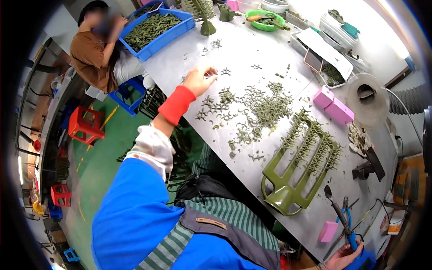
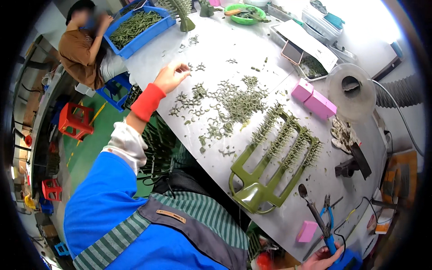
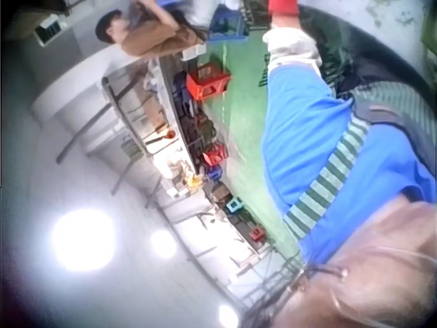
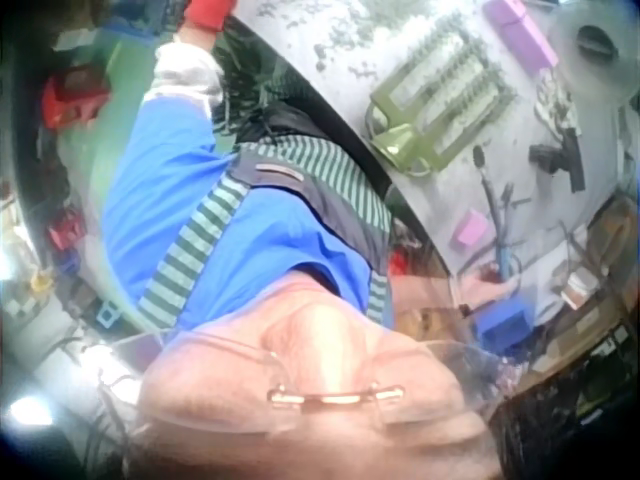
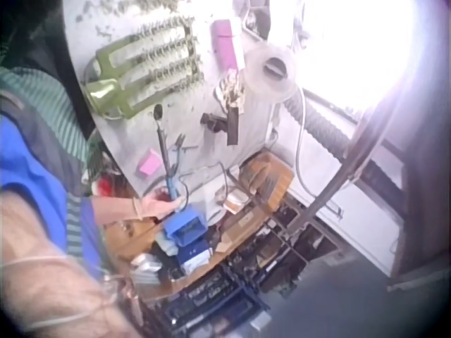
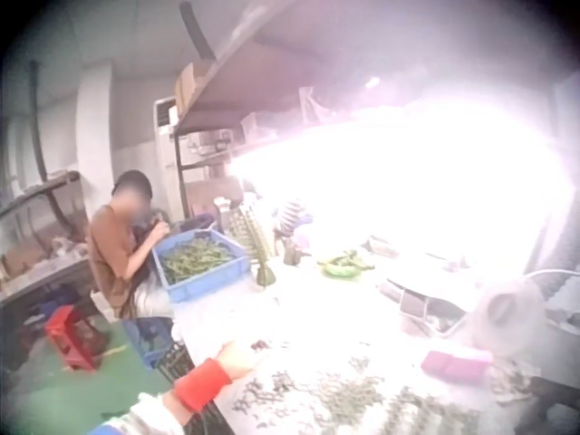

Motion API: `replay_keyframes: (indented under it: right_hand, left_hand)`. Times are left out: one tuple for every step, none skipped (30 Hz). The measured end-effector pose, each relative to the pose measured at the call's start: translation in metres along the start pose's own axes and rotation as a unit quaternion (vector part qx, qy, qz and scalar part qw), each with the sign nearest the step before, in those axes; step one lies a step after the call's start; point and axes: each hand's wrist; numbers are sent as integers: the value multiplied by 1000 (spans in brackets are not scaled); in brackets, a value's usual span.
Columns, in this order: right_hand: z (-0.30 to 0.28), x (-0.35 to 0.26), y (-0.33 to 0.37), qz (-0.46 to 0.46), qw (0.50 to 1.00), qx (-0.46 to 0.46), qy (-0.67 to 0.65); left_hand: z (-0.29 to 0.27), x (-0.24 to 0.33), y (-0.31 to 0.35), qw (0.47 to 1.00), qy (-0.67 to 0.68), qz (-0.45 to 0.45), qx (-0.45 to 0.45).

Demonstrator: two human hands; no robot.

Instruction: The person is assembling small green plastic clusters onto a large green frame by hand. They pick up individual clusters from the table and press them into slots on the frame while using a handheld tool to provide leverage or secure the components.

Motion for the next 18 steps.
replay_keyframes:
  right_hand:
    - [-2,4,2,49,994,14,-98]
    - [-3,5,4,48,994,16,-94]
    - [-1,4,3,70,991,29,-115]
    - [1,2,1,92,986,42,-135]
    - [12,-10,1,97,978,88,-161]
    - [25,-35,-3,95,979,93,-154]
    - [37,-66,-11,188,943,153,-226]
    - [45,-84,-17,276,890,209,-298]
    - [46,-89,-18,281,884,217,-305]
    - [47,-91,-19,278,885,221,-301]
    - [49,-91,-18,277,885,226,-299]
    - [50,-91,-17,276,884,232,-296]
    - [49,-93,-17,275,885,235,-294]
    - [48,-93,-16,266,893,225,-285]
    - [47,-93,-15,258,900,216,-276]
    - [46,-93,-15,258,901,216,-275]
    - [45,-91,-14,261,895,223,-284]
    - [47,-88,-14,265,888,226,-299]
  left_hand:
    - [4,13,11,998,51,13,-19]
    - [5,24,23,997,56,42,-36]
    - [7,34,32,995,65,61,-54]
    - [12,41,39,992,74,80,-71]
    - [20,47,43,989,60,117,-67]
    - [32,52,45,984,49,157,-65]
    - [42,58,46,979,52,185,-68]
    - [49,66,51,978,56,187,-70]
    - [56,74,55,975,67,200,-75]
    - [63,81,56,970,79,214,-79]
    - [69,85,56,967,69,226,-96]
    - [75,89,57,966,72,228,-97]
    - [79,95,60,968,76,225,-81]
    - [83,101,62,970,79,222,-65]
    - [89,103,60,977,69,192,-63]
    - [93,108,59,977,71,193,-63]
    - [95,115,58,982,28,185,-39]
    - [95,119,56,984,-19,174,-11]
Point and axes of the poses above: each hand's wrist, its own y-axis away from the middle knuckle, its own z-axis out of the palm, x = y × z, and after that the axes turned 12 degrees about -z, right-handed
